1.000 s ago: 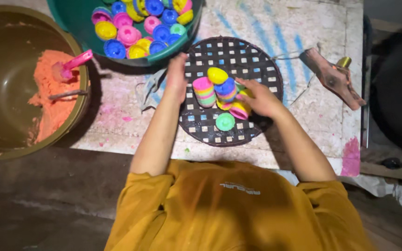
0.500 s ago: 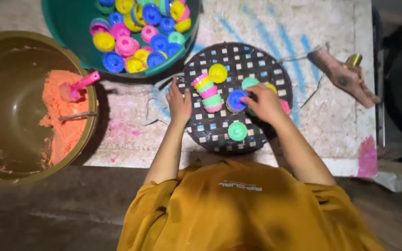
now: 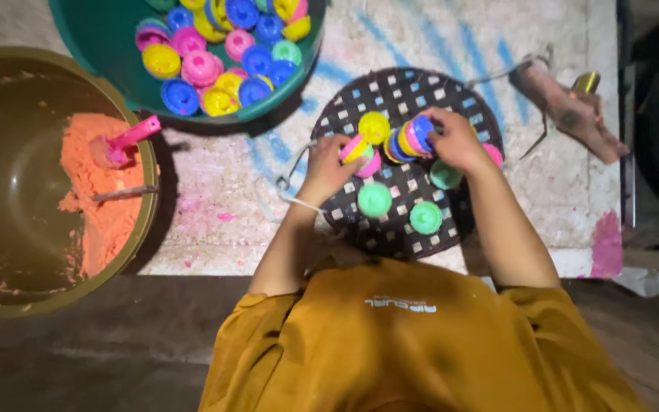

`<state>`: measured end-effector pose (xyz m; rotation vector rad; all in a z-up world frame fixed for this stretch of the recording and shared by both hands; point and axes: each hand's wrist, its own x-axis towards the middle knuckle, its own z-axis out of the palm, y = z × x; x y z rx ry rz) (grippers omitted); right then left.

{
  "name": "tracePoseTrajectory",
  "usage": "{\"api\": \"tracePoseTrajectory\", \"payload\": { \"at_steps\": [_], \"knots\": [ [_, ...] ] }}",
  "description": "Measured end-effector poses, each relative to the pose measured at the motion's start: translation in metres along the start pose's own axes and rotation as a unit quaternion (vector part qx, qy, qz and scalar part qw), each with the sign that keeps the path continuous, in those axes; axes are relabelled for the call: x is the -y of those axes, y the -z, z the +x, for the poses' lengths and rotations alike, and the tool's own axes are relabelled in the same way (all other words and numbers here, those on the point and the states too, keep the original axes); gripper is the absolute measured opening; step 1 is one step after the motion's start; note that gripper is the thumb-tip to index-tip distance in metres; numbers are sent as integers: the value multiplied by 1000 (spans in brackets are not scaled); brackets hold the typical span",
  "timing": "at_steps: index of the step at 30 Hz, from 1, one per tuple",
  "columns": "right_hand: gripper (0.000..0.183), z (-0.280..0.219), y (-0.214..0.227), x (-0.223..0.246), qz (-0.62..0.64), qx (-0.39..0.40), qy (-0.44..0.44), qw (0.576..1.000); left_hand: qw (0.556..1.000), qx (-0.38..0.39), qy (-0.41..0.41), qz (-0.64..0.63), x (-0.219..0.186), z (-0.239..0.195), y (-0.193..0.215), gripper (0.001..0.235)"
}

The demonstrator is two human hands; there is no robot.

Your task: The person arranges colorful plastic molds on a perforated tray, then uses a wooden press tool to fill each mold with orange dough from a bowl. The filled molds remain on the tray as the person continues the process.

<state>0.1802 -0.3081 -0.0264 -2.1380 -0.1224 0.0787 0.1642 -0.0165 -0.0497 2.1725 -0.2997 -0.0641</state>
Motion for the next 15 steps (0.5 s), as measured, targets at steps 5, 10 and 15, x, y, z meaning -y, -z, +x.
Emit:
{"api": "tracePoseTrajectory", "payload": {
  "at_steps": [5, 10, 15],
  "knots": [
    [35, 71, -22, -15, 153, 15, -139, 978, 998, 27, -44, -32, 8, 1, -26, 39],
    [33, 114, -50, -1, -71, -42, 63, 995, 992, -91, -6, 90, -8, -9, 4, 45],
    [24, 119, -84, 39, -207, 40, 61, 976, 988, -143, -40, 52, -13, -2, 23, 82]
  ]
}}
